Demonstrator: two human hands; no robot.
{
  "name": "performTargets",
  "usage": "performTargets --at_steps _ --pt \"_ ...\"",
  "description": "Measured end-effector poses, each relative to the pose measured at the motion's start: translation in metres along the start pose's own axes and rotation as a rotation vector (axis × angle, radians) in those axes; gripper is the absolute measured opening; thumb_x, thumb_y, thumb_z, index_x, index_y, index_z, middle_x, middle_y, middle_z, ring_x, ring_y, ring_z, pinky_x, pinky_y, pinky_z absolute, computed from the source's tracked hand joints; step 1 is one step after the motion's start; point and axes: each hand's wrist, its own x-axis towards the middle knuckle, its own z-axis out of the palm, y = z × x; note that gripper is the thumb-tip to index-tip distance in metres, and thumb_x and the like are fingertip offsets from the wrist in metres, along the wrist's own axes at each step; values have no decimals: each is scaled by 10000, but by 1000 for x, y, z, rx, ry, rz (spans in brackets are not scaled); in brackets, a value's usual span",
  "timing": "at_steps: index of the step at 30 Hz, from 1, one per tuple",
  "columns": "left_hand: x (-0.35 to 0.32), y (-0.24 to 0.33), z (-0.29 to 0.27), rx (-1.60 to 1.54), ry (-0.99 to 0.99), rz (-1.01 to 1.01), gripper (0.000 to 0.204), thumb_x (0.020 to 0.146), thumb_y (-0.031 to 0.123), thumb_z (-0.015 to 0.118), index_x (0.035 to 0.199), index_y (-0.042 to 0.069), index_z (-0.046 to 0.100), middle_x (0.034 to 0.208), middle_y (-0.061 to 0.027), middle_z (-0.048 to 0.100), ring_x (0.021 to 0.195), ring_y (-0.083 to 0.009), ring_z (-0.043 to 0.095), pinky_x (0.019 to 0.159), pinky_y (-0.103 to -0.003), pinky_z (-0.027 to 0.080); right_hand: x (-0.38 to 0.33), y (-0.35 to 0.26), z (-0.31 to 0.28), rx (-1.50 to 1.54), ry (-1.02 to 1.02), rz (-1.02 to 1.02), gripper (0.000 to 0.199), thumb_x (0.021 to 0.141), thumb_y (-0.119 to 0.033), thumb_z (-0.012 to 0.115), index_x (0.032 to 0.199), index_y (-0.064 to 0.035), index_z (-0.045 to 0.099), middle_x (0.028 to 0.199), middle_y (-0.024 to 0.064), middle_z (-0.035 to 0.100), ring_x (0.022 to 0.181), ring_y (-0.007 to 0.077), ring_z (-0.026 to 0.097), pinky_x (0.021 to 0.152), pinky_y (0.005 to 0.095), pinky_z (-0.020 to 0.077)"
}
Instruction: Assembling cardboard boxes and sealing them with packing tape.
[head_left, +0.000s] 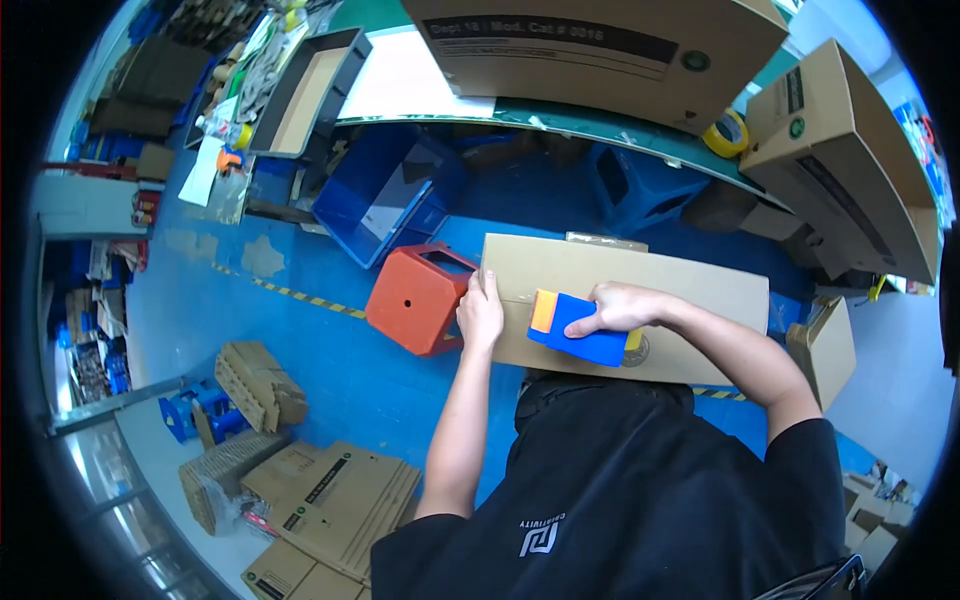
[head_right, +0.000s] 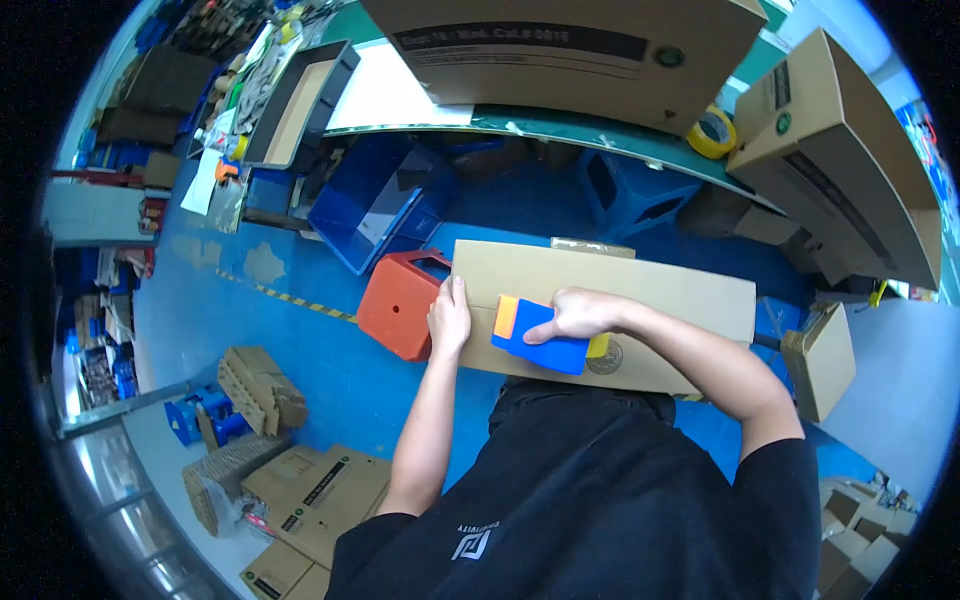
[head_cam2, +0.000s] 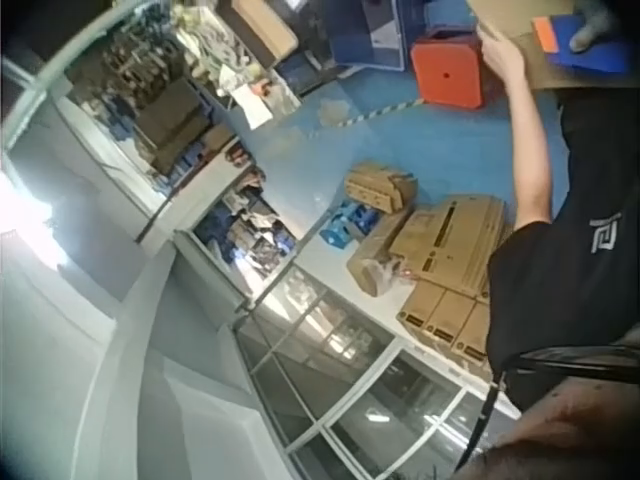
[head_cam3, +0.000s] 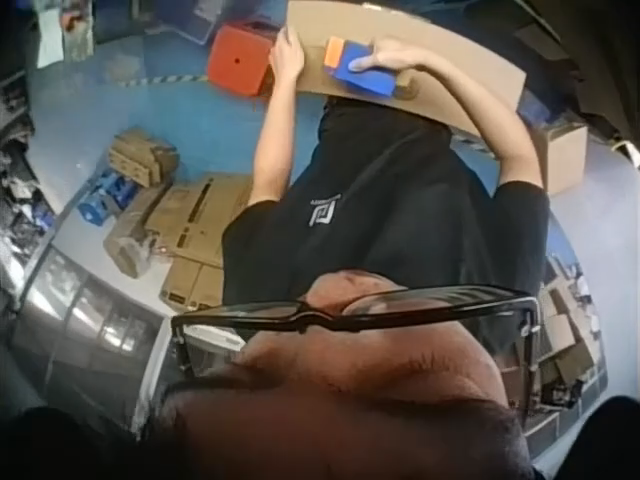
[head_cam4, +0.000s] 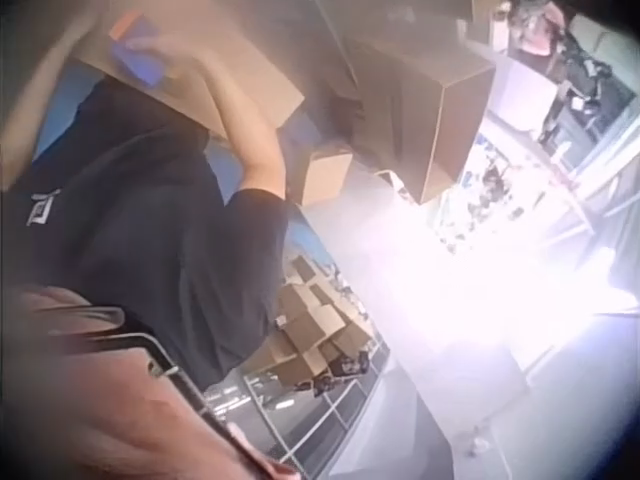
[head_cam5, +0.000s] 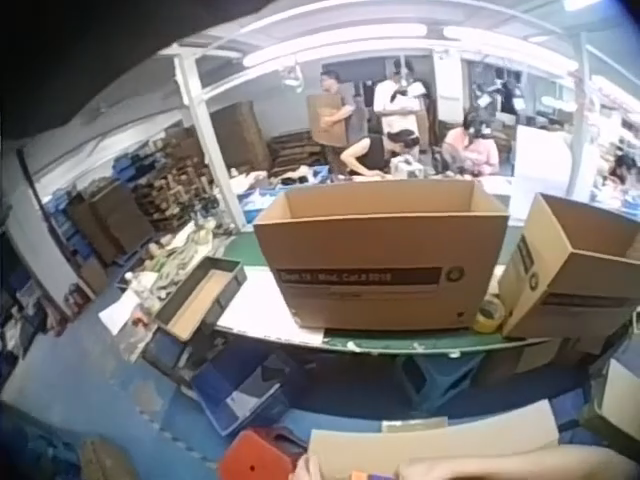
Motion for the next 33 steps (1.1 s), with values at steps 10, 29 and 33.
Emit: performTargets --at_steps 10,29,33 --pt "4 -11 7 97 38 19 569 1022 466 292 1208 42 622 1102 -297 636 1067 -493 577 929 -548 441 -144 134 -54 -117 -50 170 741 745 -621 720 1034 61 698 984 185 721 849 264 715 781 335 570" --pt "0 -3 35 165 96 78 646 1045 448 274 1244 -84 580 1235 -287 597 1173 -437 547 998 -434 414 -306 398 -74 21 -34 159 639 762 -591 734 945 21 720 904 143 731 799 257 714 724 346 578" --pt "-7 3 37 173 122 99 653 1044 459 276 1266 -81 566 1247 -277 596 1176 -427 551 995 -420 418 -301 439 -79 -66 -4 194 670 724 -600 728 929 38 715 873 162 724 778 269 706 688 361 556"
